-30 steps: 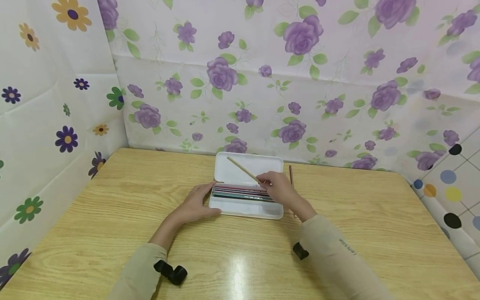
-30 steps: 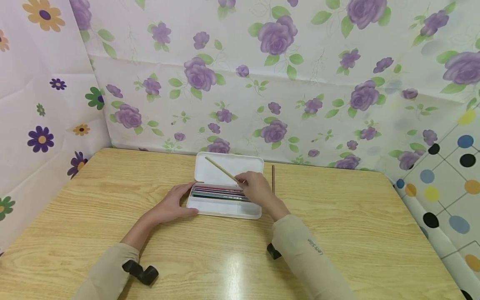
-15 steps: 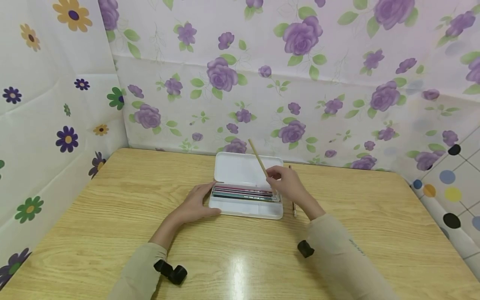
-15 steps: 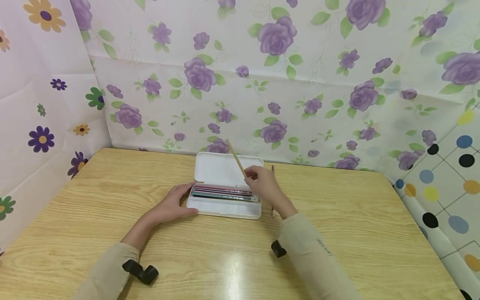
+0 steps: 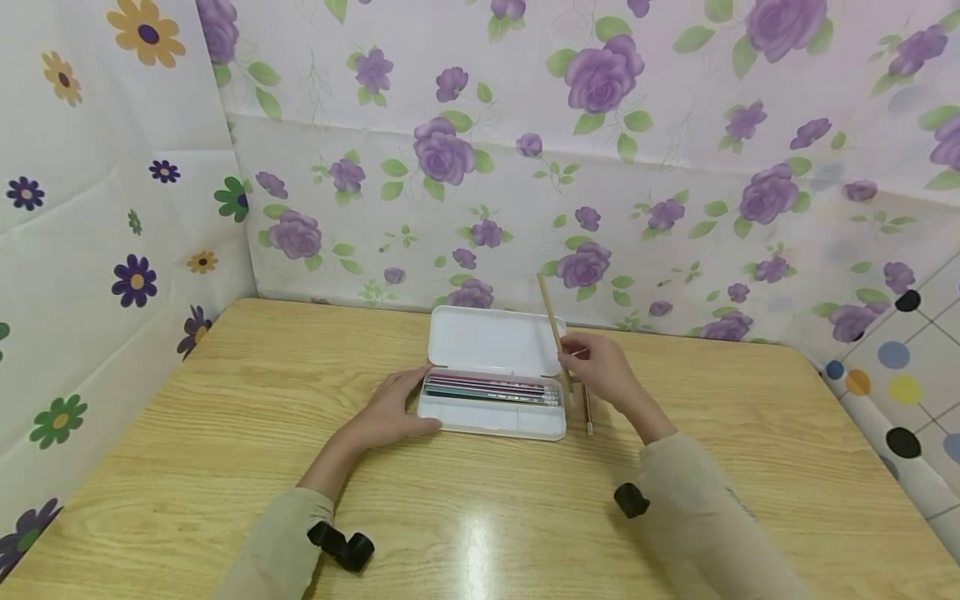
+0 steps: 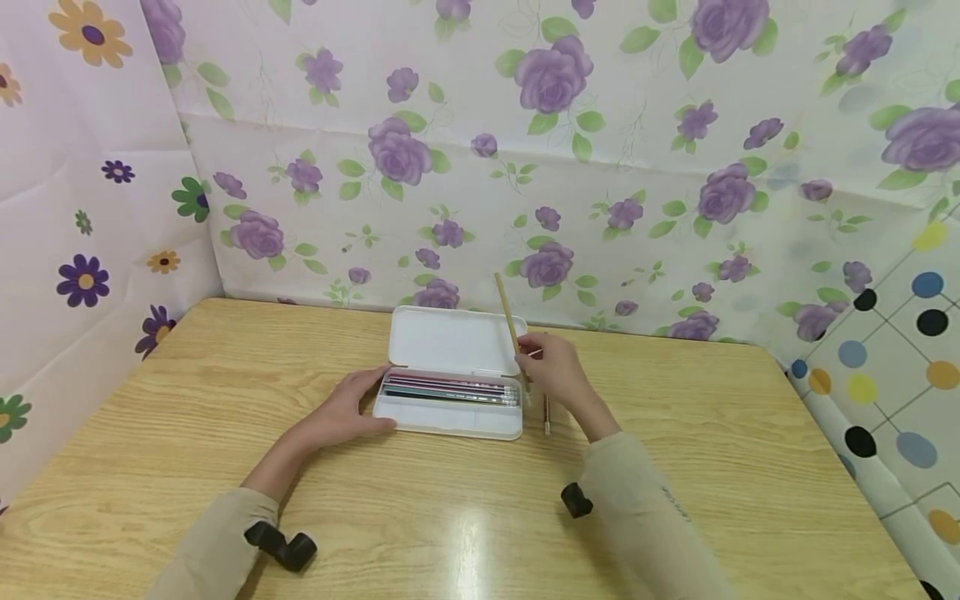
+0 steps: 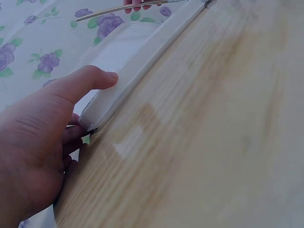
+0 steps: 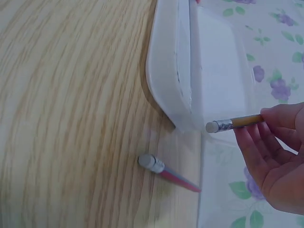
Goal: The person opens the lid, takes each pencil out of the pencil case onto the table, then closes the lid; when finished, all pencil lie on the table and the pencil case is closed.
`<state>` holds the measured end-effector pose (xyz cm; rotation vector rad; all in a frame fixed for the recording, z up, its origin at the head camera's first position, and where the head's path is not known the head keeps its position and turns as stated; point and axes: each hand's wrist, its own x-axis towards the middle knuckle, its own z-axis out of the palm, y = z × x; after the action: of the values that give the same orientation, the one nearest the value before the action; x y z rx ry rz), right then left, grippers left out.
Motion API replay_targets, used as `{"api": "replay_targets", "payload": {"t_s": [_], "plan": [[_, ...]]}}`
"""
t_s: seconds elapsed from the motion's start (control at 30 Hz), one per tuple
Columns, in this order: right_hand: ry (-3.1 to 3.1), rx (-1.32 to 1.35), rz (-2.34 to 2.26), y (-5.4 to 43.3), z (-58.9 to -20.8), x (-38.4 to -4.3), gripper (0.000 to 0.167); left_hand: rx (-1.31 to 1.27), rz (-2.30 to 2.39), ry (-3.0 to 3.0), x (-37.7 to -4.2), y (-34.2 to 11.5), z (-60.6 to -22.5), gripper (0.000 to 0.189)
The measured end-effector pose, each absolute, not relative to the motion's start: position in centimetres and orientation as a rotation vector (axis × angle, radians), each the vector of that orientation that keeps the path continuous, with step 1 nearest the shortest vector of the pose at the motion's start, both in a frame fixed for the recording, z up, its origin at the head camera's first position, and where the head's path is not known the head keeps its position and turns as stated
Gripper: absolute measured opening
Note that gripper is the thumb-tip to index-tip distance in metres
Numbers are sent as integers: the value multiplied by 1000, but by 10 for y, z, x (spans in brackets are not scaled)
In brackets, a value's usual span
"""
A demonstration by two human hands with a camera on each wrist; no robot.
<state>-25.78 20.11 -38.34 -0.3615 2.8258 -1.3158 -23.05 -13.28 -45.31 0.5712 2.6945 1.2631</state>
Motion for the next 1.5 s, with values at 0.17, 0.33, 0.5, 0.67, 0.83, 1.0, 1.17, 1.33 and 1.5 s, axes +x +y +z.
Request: {"api": "replay_targets", "payload": {"t_s": [0.17,0.33,0.5,0.67,0.83,1.0,1.17,1.33,1.5], "plan": [[2752,-265,-1394,215,-384,-258,38,569,1267,2701,-230,-133,-452,87],[2718,-206,-1392,228,-386,-257,40,569,1263,2705,-229,-134,-452,87],[2676,-149,-1406,242,-389,-256,42,574,1261,2705,-229,-133,-453,87],[2603,-49,-1436,251,-394,-252,43,571,1272,2698,-229,-133,-453,87],[2563,57,-1429,254,-400,-249,39,574,1270,2699,-230,-133,-454,87],[2597,114,-1359,256,-408,-248,36,571,1268,2697,-228,-133,-452,89],[2576,151,-1379,257,-418,-250,37,577,1257,2705,-228,-133,-453,90],[2602,166,-1354,255,-421,-250,36,577,1254,2711,-229,-133,-454,89],[2654,157,-1312,250,-419,-250,36,577,1259,2713,-229,-133,-454,86]]}}
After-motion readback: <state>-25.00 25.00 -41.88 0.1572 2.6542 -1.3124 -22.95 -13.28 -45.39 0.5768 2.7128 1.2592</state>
